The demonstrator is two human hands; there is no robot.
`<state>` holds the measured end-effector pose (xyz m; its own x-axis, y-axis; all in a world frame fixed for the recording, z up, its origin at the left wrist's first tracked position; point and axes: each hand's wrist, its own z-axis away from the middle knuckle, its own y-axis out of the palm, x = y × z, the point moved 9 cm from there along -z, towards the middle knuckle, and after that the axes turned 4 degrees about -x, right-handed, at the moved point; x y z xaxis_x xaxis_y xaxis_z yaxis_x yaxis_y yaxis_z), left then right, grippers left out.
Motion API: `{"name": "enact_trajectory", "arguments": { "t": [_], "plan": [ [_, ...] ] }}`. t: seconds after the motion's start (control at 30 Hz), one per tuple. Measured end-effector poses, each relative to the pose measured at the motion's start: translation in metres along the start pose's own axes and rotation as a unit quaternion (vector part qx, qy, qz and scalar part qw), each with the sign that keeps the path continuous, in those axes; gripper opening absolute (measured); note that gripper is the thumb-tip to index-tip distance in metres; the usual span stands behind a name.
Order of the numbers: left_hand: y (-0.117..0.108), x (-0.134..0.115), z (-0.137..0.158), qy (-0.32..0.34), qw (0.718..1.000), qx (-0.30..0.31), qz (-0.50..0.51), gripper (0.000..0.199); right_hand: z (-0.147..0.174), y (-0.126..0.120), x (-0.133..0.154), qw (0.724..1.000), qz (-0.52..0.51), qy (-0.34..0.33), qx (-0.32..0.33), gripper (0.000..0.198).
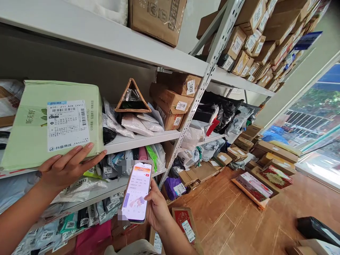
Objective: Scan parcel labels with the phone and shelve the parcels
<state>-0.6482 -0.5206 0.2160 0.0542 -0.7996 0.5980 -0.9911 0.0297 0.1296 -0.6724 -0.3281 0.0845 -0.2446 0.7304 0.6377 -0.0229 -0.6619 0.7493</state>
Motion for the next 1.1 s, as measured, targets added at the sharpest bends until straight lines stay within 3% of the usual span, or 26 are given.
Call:
{"name": "enact_trajectory", "arguments": {
  "t": [0.17, 0.8, 1.1],
  "plan": [
    [-0.001, 0.000, 0.000, 0.002, 1.000, -0.004, 0.000, 0.054, 0.001, 0.004, 0.003, 1.000, 0.014, -0.005, 0.018, 0.067],
    [-0.005, -0.001, -0.011, 0.008, 1.000, -0.016, -0.012, 0.051, 0.006, 0.008, 0.003, 0.999, 0.020, -0.016, 0.047, 0.068],
    [-0.004, -0.001, -0.009, 0.004, 1.000, -0.019, -0.020, 0.045, -0.006, -0.007, -0.003, 0.994, 0.073, -0.070, 0.042, 0.065]
  ]
}}
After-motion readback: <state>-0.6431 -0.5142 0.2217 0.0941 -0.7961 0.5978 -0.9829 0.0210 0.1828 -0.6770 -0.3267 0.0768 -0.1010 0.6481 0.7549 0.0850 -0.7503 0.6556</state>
